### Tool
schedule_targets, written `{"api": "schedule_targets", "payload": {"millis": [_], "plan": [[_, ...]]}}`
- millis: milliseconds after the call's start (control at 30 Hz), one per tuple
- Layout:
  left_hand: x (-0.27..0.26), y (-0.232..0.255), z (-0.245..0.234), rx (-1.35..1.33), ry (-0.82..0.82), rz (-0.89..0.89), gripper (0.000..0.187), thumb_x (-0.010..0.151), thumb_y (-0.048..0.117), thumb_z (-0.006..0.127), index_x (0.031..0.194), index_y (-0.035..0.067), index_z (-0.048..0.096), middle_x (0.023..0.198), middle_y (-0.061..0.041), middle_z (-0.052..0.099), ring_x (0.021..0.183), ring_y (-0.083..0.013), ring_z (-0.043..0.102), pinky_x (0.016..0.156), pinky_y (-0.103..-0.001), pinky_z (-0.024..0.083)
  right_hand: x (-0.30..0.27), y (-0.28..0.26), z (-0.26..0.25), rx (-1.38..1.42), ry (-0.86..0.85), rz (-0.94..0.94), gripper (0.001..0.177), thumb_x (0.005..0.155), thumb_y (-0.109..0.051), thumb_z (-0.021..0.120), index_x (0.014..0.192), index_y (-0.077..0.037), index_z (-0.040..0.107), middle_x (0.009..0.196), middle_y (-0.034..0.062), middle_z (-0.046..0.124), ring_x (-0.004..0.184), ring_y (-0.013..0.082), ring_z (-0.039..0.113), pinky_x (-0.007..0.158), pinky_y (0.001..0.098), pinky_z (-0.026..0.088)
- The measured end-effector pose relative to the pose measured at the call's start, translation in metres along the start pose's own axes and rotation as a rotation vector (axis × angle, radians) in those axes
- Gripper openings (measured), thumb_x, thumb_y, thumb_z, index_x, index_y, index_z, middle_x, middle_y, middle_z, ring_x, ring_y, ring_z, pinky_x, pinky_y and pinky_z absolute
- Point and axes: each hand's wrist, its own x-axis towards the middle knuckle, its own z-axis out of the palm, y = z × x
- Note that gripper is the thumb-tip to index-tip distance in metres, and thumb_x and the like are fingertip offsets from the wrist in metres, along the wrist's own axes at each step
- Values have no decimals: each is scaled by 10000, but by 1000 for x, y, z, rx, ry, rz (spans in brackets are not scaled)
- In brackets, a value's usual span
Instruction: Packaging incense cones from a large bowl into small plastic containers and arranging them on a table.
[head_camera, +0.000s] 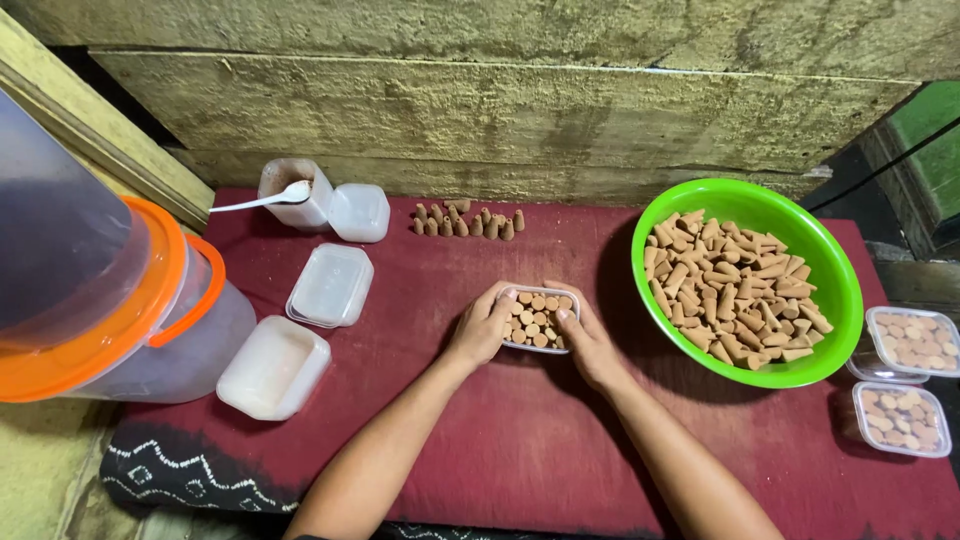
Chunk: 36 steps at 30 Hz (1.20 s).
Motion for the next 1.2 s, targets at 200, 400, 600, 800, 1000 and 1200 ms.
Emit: {"api": "schedule_targets", "payload": {"millis": [200,400,600,800,1000,1200], "plan": [[6,-10,-12,-162,122,-194,505,1012,524,422,1067,122,722,929,-71,624,893,-227,590,830,-381,511,-2,-34,-6,-431,-148,-582,1105,796,-685,708,1591,-89,223,1617,277,254,1472,465,253,1161,625,197],[-41,97,-12,-537,-176,-175,849,1024,636,333,1518,-52,401,1521,-337,415,1352,-454,455,1051,-605,447,-2,-5,-21,-723,70,-866,597,759,-284,861,1274,-33,691,1200,173,663,1115,424,626,966,548,502],[-7,26,-26,-236,-434,412,1387,701,955,493,1650,73,-3,1627,-297,201,1482,-463,217,1178,-622,184,0,-17,-9,-401,193,-819,543,722,-273,896,1114,48,703,1015,174,709,1025,445,668,949,556,525],[-6,13,-11,-241,-187,227,684,812,291,864,1420,109,607,1152,-94,670,1077,-136,521,999,-358,488,-11,19,-17,183,94,-97,410,896,-245,710,1203,-17,563,1011,79,586,923,179,594,737,351,527],[5,-17,0,-576,-147,-49,443,986,244,676,1356,19,585,754,-89,605,656,-156,653,623,-312,624,-7,-3,5,456,58,192,670,843,-282,737,1436,-72,507,1055,106,709,832,166,718,668,328,621],[7,-21,2,-674,-188,-126,577,955,231,724,1463,62,507,1142,-69,584,946,-131,630,824,-323,632,-3,10,-2,635,123,253,698,852,-261,718,1462,-15,482,1080,139,716,914,221,749,870,435,595]]}}
